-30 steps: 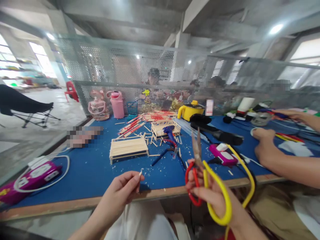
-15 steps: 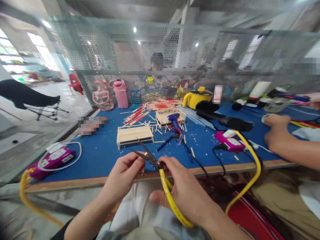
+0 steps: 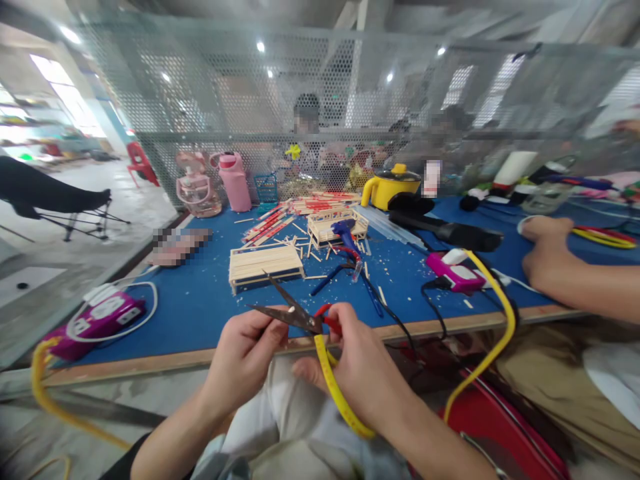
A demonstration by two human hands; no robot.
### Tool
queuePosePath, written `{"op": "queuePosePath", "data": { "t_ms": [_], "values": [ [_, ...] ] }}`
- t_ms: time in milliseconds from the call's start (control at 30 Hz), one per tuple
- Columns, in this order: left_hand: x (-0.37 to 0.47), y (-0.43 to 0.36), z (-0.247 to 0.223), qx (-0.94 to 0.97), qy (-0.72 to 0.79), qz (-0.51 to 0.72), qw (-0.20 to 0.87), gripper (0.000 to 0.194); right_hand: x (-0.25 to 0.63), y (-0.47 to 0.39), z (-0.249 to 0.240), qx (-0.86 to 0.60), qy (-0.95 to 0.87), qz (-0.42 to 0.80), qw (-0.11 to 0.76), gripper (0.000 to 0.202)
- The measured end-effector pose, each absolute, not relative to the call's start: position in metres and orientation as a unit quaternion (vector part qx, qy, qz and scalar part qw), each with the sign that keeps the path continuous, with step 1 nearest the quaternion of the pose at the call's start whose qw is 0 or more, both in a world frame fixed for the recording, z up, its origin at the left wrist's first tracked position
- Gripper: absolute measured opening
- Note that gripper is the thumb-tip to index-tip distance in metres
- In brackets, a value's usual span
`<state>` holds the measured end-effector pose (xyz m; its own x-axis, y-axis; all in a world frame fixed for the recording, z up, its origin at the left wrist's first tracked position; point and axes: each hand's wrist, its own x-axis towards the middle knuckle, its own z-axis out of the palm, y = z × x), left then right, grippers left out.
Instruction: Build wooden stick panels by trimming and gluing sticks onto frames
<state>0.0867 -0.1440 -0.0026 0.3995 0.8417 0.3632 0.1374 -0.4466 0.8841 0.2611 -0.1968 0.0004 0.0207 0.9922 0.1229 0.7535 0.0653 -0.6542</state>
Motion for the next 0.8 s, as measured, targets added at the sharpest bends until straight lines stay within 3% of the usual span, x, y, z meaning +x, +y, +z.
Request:
{"op": "queuePosePath", "data": {
  "t_ms": [133, 500, 667, 800],
  "values": [
    [0.089, -0.149, -0.006, 0.758, 0.317, 0.440, 0.362, 0.024, 0.260, -0.201, -0.004, -0.613, -0.710, 0.195, 0.288, 0.039],
    [0.093, -0.161, -0.012, 0.794, 0.302, 0.444, 0.285, 0.021, 0.259, -0.201, -0.021, -0.592, -0.717, 0.214, 0.298, 0.027],
    [0.099, -0.162, -0.017, 0.778, 0.321, 0.413, 0.347, 0.023, 0.266, -0.193, -0.023, -0.596, -0.708, 0.253, 0.283, 0.031],
    [0.092, -0.151, -0.019, 0.725, 0.386, 0.415, 0.391, 0.026, 0.292, -0.192, -0.008, -0.678, -0.646, 0.181, 0.300, 0.037]
  ]
}}
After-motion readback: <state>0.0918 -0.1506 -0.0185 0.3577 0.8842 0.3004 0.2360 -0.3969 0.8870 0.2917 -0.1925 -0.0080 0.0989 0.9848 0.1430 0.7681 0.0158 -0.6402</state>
